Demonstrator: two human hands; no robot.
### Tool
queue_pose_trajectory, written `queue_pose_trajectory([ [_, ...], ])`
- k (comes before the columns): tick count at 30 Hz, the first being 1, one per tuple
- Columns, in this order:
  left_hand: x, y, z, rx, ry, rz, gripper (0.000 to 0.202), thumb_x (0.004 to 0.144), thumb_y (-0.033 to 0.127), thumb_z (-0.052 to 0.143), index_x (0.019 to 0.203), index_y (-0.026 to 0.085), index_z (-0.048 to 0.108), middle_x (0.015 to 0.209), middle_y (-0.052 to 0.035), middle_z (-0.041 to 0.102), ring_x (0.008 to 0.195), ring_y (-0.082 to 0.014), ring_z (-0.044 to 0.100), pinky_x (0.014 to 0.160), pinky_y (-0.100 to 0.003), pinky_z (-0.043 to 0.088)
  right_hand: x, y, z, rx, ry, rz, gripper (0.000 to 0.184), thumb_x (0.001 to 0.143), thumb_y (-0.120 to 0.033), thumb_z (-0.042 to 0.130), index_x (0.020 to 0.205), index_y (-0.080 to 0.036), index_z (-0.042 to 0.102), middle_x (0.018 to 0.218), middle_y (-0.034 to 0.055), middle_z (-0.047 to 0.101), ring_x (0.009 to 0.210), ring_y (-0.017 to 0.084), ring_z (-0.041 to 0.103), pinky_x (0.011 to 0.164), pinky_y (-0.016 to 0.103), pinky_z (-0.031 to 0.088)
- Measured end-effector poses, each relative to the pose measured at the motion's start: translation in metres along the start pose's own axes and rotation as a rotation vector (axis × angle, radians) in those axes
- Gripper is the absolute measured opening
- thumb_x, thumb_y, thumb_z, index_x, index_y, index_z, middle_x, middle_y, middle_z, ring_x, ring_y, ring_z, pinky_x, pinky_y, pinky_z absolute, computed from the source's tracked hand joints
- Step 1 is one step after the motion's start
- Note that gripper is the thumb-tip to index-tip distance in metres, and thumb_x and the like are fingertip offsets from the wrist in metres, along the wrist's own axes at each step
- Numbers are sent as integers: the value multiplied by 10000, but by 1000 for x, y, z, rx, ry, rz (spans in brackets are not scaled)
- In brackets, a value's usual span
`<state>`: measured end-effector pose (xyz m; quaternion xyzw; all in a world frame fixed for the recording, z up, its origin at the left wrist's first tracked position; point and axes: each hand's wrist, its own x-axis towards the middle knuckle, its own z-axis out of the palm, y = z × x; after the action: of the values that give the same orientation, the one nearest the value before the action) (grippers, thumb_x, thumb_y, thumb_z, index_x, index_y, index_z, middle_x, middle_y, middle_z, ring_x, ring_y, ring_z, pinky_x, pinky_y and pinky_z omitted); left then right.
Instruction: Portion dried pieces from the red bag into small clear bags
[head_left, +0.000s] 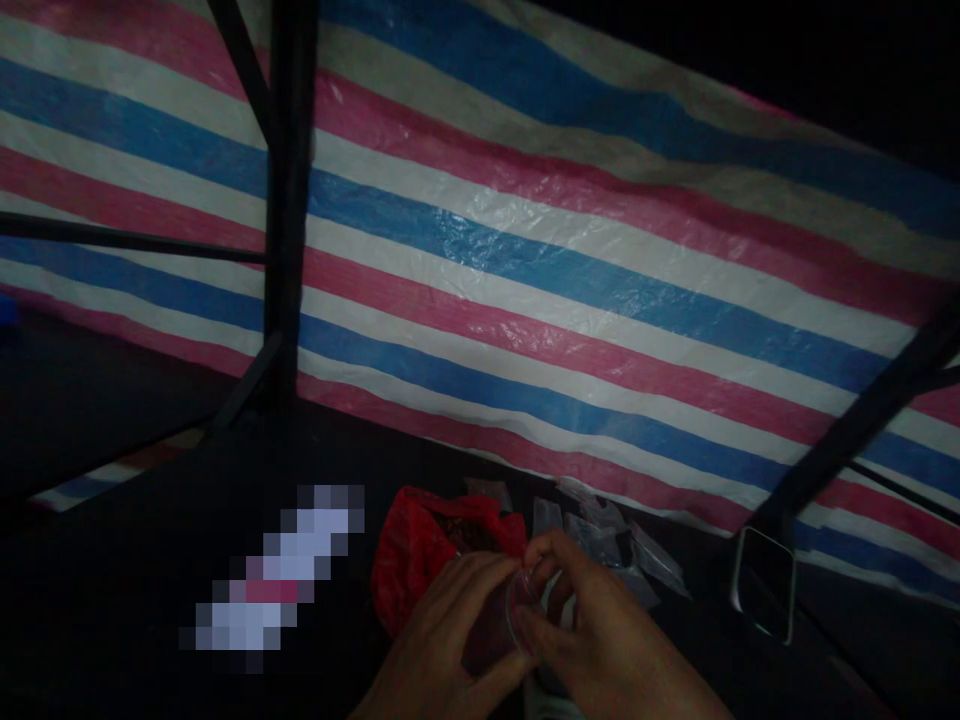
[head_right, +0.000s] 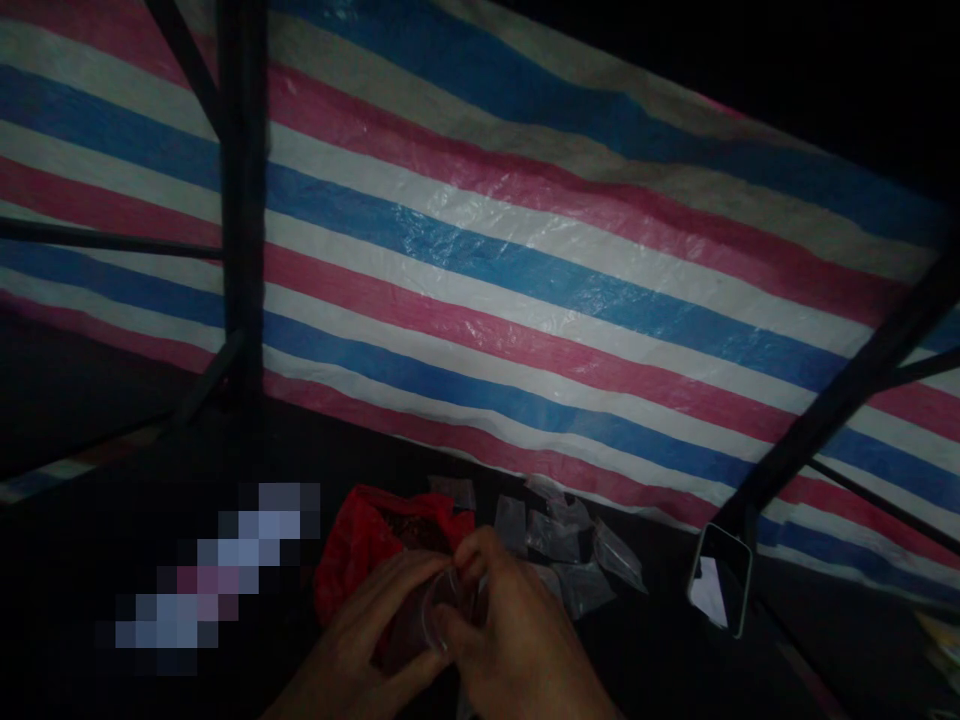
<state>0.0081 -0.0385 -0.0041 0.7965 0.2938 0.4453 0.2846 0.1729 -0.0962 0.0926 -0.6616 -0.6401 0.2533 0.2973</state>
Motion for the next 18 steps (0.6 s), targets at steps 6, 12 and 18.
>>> queue_pose_trajectory([
  [6, -2, -2, 0, 14, -66, 168, 250, 1019, 342, 623, 1237, 302, 737, 1226, -46, 827, 1139, -213, 779, 1060, -324, 601, -4, -11, -11, 4, -10, -78, 505, 770, -173, 737, 1245, -315, 640, 1136, -2, 699, 1014, 192, 656, 906, 303, 501],
  [12, -8, -12, -15, -175, 257, -263, 284, 1015, 486, 575, 1159, 288, 718, 1143, -63, 826, 1048, -232, 802, 937, -310, 642, 22, -25, -7, 149, 15, -132, 260, 939, -255, 626, 1193, -248, 687, 1122, 35, 747, 995, 183, 701, 877, 290, 541],
  [18, -6, -13, -39, 90, 304, -588, 542, 945, 591, 593, 1355, 238, 571, 1237, -150, 773, 1036, -347, 805, 836, -463, 652, 69, -20, 43, -372, -111, -124, 282, 913, -84, 626, 1133, -195, 763, 1207, 109, 787, 1131, 252, 741, 953, 335, 537],
])
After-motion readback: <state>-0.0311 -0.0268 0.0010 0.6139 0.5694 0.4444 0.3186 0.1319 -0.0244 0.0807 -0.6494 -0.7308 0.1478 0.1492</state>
